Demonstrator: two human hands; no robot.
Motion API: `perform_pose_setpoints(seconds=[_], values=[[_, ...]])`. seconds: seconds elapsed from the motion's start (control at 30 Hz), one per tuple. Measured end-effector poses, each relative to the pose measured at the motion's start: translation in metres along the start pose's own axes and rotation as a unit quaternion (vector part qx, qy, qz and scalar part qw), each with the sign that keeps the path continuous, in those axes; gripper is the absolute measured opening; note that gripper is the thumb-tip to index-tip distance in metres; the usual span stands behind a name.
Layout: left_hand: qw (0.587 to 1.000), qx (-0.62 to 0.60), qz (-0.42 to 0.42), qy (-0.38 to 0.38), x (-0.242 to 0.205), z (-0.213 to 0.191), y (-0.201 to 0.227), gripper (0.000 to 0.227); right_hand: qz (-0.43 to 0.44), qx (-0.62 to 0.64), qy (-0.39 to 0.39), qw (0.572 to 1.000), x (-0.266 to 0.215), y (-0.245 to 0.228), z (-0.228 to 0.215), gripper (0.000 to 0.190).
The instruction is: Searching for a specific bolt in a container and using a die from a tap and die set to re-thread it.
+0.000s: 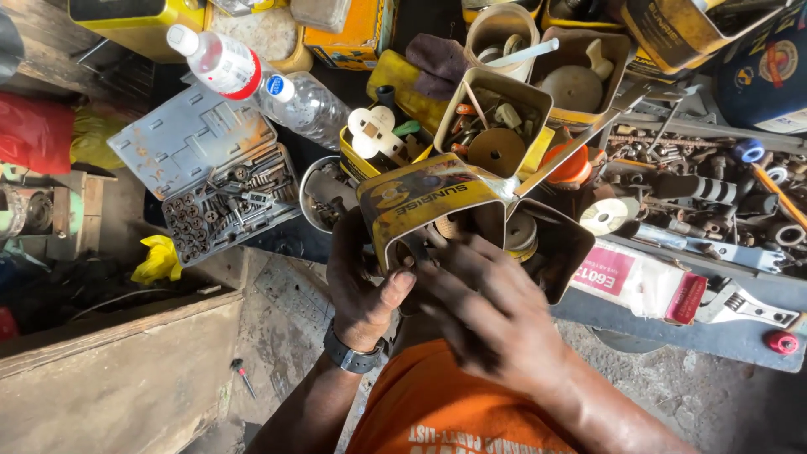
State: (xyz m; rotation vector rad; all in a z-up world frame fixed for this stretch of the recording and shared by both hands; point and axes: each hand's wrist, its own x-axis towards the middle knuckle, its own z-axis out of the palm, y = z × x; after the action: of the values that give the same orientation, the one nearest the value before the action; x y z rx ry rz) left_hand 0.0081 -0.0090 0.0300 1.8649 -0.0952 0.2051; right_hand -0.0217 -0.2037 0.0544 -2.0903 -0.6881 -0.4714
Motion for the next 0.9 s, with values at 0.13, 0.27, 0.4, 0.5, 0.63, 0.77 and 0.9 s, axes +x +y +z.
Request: perform_pose_setpoints(seconds=[0.13,0.27,0.4,0.5,0.63,0.77,0.9], values=[[0.998,-0.066,0.004,-0.009,-0.004,0.004,0.008,0.078,0.016,-0.054,-0.094,0.994,0.006,0.013,0.015,0.043],[1.0,-0.021,0.017,0.014,-0.009,-0.002,0.001,0.086,0.042,-0.07,-0.038,0.996,-0.019,0.014,0.02,0.049],[0.997,-0.059,0.038,0.021,-0.005,-0.003,0.0,0.083,-0.007,-0.092,0.094,0.991,-0.021,0.014,0.026,0.044],[0.998,-0.03,0.041,0.039,-0.007,-0.005,-0.003,0.085,-0.035,-0.068,0.105,0.992,-0.021,0.014,0.023,0.043],[0.998,-0.025,0.026,0.05,-0.011,-0.005,-0.01,0.085,-0.008,-0.065,0.121,0.991,-0.028,0.016,0.024,0.045],[0.993,-0.106,0.007,0.044,-0.007,-0.002,-0.001,0.077,0.019,-0.069,0.157,0.985,-0.023,0.014,0.017,0.045],[0.986,-0.152,-0.03,0.061,-0.009,0.002,-0.006,0.073,0.08,-0.051,0.133,0.987,-0.007,0.015,0.007,0.048]])
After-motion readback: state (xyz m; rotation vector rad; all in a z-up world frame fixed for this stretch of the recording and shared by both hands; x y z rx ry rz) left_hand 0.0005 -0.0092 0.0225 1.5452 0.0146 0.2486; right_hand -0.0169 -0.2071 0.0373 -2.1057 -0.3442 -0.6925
